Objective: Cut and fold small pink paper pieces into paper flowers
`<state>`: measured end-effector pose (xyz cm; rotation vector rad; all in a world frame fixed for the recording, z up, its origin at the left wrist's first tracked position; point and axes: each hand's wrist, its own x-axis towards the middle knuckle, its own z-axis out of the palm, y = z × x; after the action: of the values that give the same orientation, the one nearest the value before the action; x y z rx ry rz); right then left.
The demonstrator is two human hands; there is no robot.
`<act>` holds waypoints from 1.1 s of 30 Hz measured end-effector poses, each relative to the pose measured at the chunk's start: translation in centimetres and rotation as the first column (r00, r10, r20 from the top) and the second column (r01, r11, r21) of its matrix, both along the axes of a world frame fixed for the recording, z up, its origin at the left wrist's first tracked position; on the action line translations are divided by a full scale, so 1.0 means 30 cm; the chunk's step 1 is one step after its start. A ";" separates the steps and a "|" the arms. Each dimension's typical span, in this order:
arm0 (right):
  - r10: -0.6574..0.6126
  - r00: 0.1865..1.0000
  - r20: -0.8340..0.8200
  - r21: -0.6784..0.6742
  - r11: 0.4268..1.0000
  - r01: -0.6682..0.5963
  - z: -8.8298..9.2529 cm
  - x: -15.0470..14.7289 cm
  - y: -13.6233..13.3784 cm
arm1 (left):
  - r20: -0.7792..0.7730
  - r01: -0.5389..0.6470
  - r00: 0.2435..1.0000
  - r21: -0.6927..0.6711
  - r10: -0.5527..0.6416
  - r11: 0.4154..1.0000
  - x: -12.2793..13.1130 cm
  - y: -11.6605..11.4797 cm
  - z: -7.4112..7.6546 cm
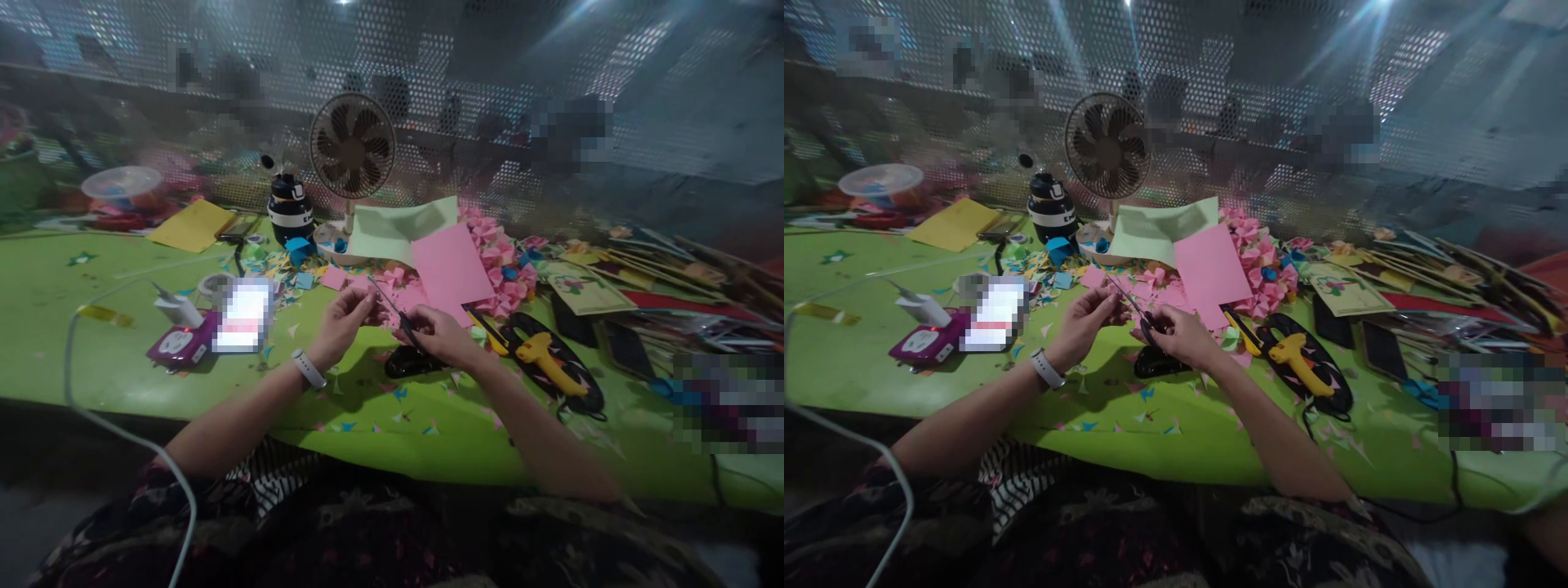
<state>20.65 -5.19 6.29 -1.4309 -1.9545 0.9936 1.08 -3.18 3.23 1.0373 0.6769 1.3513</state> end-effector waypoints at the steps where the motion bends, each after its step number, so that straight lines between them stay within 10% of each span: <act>1: 0.002 1.000 -0.001 -0.002 1.000 -0.002 0.001 0.000 0.000 | -0.004 0.005 1.000 -0.001 -0.005 1.000 0.000 -0.001 0.000; 33: 0.040 0.995 -0.086 -0.068 0.997 -0.046 0.013 -0.007 0.001 | -0.011 0.037 0.999 -0.083 -0.038 0.996 -0.002 -0.017 0.004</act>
<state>20.44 -5.16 6.67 -1.3663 -1.9135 1.1342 1.03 -3.68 3.36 0.9883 0.7134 1.2752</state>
